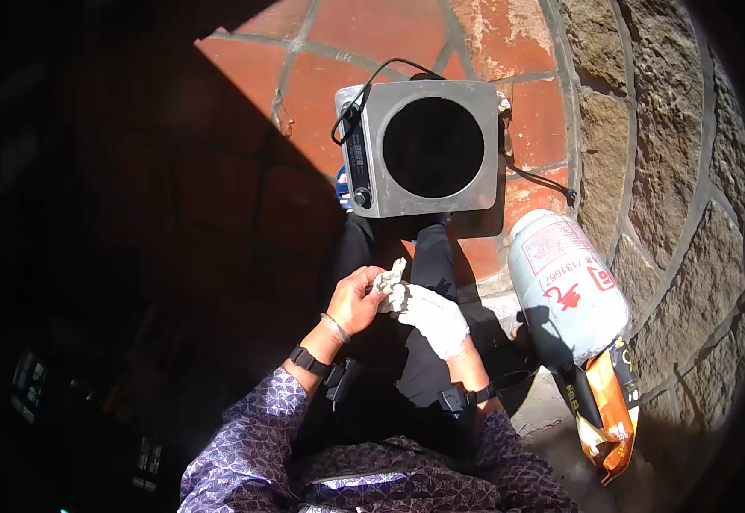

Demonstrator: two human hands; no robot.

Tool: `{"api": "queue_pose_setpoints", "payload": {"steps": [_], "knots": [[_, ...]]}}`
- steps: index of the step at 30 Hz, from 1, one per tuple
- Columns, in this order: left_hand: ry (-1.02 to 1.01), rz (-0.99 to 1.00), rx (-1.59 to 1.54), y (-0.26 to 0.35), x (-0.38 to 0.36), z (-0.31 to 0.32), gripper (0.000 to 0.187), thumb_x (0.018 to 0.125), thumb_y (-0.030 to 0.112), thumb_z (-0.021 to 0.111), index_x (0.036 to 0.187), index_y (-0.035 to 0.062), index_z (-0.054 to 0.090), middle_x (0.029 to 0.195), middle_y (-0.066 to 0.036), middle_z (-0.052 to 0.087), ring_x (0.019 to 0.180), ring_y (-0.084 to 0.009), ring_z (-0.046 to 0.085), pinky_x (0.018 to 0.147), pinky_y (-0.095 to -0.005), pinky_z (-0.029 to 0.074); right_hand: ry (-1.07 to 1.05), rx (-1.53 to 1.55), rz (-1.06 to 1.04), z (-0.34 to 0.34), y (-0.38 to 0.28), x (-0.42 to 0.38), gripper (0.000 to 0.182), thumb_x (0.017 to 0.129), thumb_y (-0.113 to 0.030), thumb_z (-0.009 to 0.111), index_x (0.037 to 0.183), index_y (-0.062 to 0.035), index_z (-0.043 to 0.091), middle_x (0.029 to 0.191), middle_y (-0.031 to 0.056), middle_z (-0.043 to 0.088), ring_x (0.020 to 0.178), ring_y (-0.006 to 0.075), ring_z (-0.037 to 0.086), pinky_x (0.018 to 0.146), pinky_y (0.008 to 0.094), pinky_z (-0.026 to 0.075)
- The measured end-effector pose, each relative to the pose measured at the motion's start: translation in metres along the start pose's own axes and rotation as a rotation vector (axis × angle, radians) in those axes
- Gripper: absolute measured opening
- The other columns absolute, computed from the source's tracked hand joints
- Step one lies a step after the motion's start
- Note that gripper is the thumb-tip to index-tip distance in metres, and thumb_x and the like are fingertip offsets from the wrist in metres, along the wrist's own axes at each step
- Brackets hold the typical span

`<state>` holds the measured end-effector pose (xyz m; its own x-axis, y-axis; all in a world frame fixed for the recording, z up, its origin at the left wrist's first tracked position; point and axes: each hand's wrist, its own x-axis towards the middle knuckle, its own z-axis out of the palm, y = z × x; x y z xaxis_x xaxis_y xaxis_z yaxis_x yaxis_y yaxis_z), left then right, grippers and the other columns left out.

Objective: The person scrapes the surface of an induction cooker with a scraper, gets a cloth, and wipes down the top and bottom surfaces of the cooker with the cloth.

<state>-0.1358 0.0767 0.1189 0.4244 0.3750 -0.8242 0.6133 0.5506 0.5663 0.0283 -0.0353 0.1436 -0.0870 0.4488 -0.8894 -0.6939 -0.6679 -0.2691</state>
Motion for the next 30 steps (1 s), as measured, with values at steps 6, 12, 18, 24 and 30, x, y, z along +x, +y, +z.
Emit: {"api": "queue_pose_setpoints", "payload": {"steps": [6, 12, 18, 24, 30], "knots": [[0.21, -0.214, -0.485, -0.053, -0.053, -0.095, 0.018, 0.081, 0.001, 0.061, 0.1, 0.0018, 0.062, 0.09, -0.001, 0.063, 0.08, -0.0097, 0.061, 0.069, -0.0241, 0.051, 0.08, 0.233, -0.009, 0.002, 0.006, -0.014, 0.039, 0.092, -0.007, 0.048, 0.127, 0.0101, 0.046, 0.115, 0.0219, 0.06, 0.097, 0.0302, 0.064, 0.085, 0.0349, 0.054], [0.4, -0.453, -0.315, -0.181, -0.148, -0.153, 0.028, 0.076, 0.005, 0.068, 0.103, 0.0036, 0.063, 0.096, -0.005, 0.066, 0.089, -0.0156, 0.063, 0.079, -0.0302, 0.051, 0.209, 0.036, 0.041, 0.005, 0.004, -0.021, 0.034, 0.091, -0.013, 0.055, 0.12, 0.0052, 0.055, 0.104, 0.0184, 0.064, 0.082, 0.0246, 0.067, 0.07, 0.029, 0.055], [0.501, -0.614, -0.402, -0.252, -0.243, -0.107, 0.028, 0.077, 0.009, 0.066, 0.104, 0.0016, 0.063, 0.097, -0.008, 0.067, 0.089, -0.0185, 0.065, 0.079, -0.0316, 0.052, 0.294, -0.159, 0.121, 0.02, -0.009, -0.022, 0.031, 0.089, -0.014, 0.058, 0.115, 0.0032, 0.058, 0.093, 0.0143, 0.064, 0.072, 0.0199, 0.064, 0.06, 0.0274, 0.052], [0.527, -0.666, -0.083, -0.262, -0.284, -0.037, 0.043, 0.072, 0.034, 0.076, 0.105, 0.0071, 0.066, 0.1, -0.011, 0.069, 0.093, -0.0237, 0.066, 0.082, -0.0336, 0.051, 0.222, -0.308, 0.121, -0.028, 0.016, -0.015, 0.036, 0.09, -0.015, 0.054, 0.12, 0.0046, 0.053, 0.091, 0.0129, 0.061, 0.068, 0.0247, 0.063, 0.056, 0.0343, 0.054], [0.634, -0.6, -0.292, -0.29, -0.299, 0.009, 0.037, 0.072, 0.028, 0.075, 0.102, 0.008, 0.068, 0.1, -0.009, 0.069, 0.091, -0.0227, 0.066, 0.08, -0.033, 0.051, 0.305, -0.607, 0.193, -0.059, 0.006, -0.007, 0.036, 0.088, -0.012, 0.053, 0.12, 0.0048, 0.051, 0.097, 0.0169, 0.061, 0.076, 0.0326, 0.063, 0.058, 0.0421, 0.054]]}}
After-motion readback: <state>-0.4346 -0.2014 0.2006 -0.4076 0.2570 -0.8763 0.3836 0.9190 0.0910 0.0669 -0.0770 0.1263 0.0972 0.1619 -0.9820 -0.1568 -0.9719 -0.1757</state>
